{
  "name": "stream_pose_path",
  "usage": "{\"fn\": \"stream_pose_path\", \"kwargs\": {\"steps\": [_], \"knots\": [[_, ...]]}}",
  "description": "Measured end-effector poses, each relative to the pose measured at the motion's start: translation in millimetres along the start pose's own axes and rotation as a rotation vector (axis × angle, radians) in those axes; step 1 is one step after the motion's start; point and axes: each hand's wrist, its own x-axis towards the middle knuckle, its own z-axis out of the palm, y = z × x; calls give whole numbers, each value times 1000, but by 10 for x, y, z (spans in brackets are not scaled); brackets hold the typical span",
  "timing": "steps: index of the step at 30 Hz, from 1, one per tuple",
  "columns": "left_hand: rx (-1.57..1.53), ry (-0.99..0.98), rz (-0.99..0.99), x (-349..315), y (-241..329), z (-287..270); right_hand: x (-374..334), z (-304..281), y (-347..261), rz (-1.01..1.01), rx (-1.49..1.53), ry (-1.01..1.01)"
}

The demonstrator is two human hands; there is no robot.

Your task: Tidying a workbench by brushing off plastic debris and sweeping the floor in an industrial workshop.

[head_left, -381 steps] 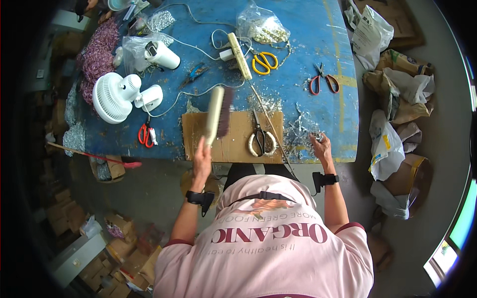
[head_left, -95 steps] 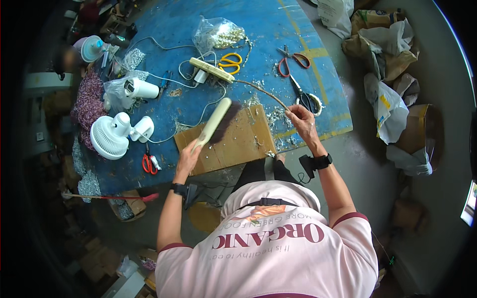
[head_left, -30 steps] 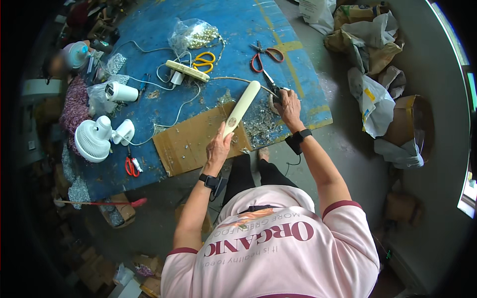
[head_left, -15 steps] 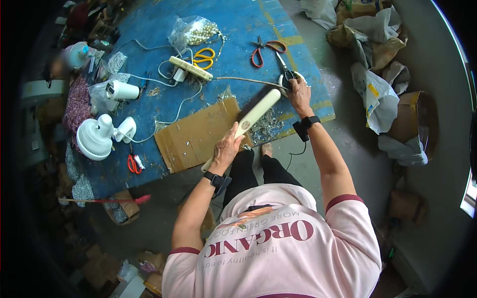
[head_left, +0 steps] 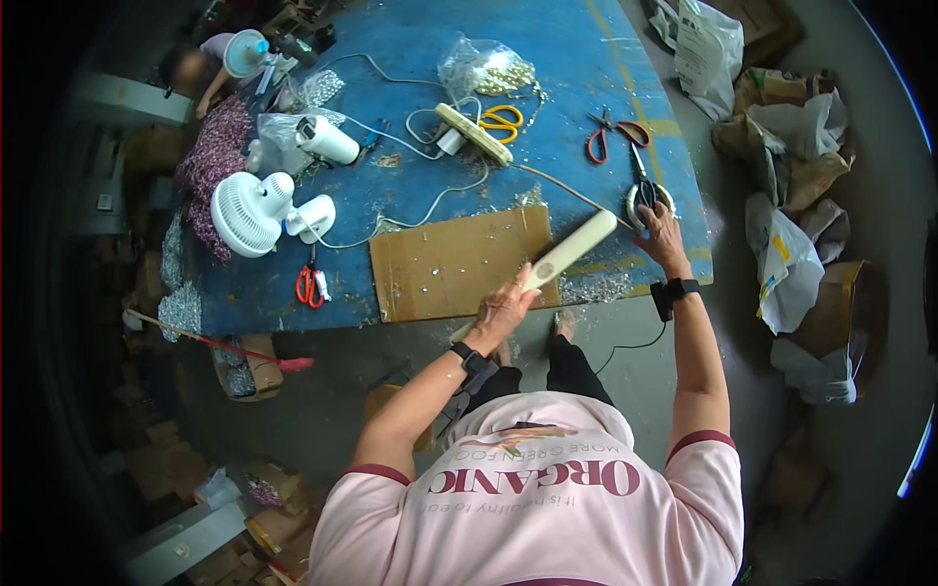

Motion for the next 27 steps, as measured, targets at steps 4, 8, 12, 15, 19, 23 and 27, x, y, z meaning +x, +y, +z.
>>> {"fn": "stream_pose_path", "kwargs": {"steps": [4, 8, 12, 15, 19, 23, 27], "knots": [[-59, 30, 89, -261, -112, 99, -113, 155, -284, -45, -49, 164], [-208, 33, 18, -512, -148, 5, -268, 325, -311, 58, 1, 121], [-252, 69, -55, -689, -219, -221, -243, 332, -493, 81, 66, 160], [-243, 36, -60, -804, -331, -316, -184, 442, -608, 95, 39, 146], [-217, 58, -30, -871, -365, -410, -180, 637, -576, 183, 67, 163], [-218, 76, -52, -1029, -450, -445, -254, 632, -656, 257, 122, 190], [-239, 64, -109, -1339, -584, -459, -347, 654, -711, 253, 116, 209]]}}
